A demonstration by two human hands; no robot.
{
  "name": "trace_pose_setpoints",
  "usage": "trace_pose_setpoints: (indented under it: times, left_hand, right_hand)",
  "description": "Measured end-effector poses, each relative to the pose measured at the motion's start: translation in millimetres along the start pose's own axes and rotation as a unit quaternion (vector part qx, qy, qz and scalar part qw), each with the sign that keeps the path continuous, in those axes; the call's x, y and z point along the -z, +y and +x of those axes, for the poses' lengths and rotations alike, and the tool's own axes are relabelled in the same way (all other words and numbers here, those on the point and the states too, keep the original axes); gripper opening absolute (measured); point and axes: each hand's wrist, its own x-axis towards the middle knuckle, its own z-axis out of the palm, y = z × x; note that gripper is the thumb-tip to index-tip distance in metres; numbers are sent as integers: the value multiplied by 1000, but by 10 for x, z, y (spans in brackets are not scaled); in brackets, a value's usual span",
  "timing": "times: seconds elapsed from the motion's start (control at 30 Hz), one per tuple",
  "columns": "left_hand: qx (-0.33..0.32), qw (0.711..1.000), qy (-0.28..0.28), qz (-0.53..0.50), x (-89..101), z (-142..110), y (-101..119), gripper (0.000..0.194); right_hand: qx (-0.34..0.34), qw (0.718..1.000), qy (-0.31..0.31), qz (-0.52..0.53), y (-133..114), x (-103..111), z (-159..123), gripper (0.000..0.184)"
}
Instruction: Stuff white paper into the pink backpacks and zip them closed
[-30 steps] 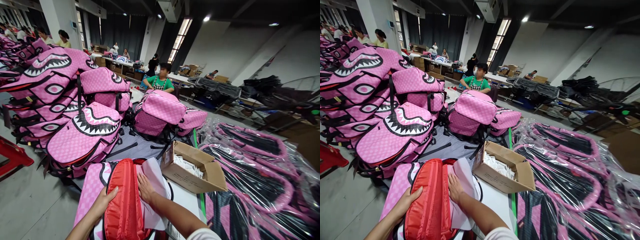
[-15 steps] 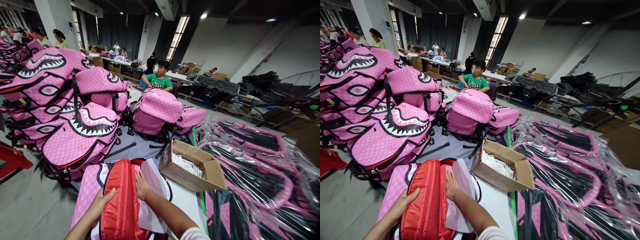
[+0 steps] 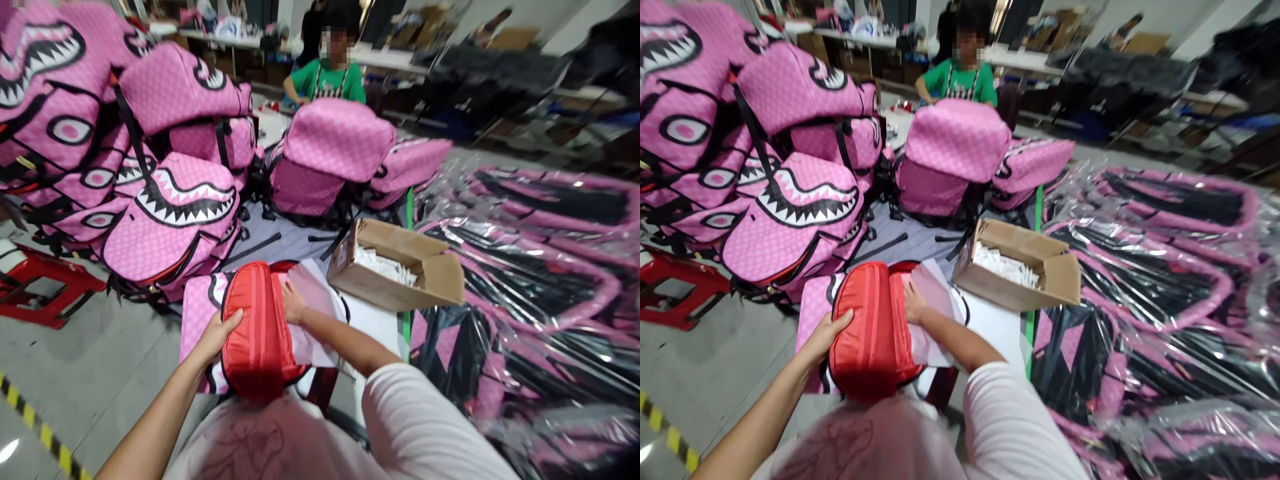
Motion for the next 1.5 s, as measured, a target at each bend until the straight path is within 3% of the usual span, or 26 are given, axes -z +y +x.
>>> trace_pose_setpoints:
  times: [0.17,0.37,0.5,0.67,0.8,0.93,1.03,1.17,1.27,1.37,1.5]
  left_hand:
    - [27,1000,16,-4,59,1,-46,78]
    - [15,1000,-3,-3,21,-61,-10,70]
    - [6,1000,-24,-5,27,29,-105,66]
    - [-5,1000,-20,-17,82,61,-172,62]
    - [15,999,-11,-33,77,37,-169,63]
    - [18,998,14,-60,30,85,-195,61]
    - [7,998,4,-57,31,156,-241,59]
    - [-9,999,12,-38,71,233,-301,62]
    - [4,999,23,-45,80,260,-325,65]
    - [10,998,20,-54,82,282,-341,65]
    - [26,997,18,-65,119,315,-380,62]
  right_hand:
    - [73,995,-57,47,340,-13,-264,66]
    - [87,988,-121,32,147,-112,-403,78]
    - [81,992,-99,10,230,-293,-298,69]
    - [101,991,-76,33,409,-237,-280,73]
    - [61,992,-107,28,288,-228,-188,78]
    - [-10,998,-60,12,137,-269,-28,61]
    - [29,999,-34,6,218,-228,-57,62]
    - [99,993,-65,16,385,-212,-260,71]
    - [104,990,-89,21,315,-313,-319,75]
    - [87,991,-96,24,161,-385,-276,68]
    - [112,990,-79,45,153,-304,-297,69]
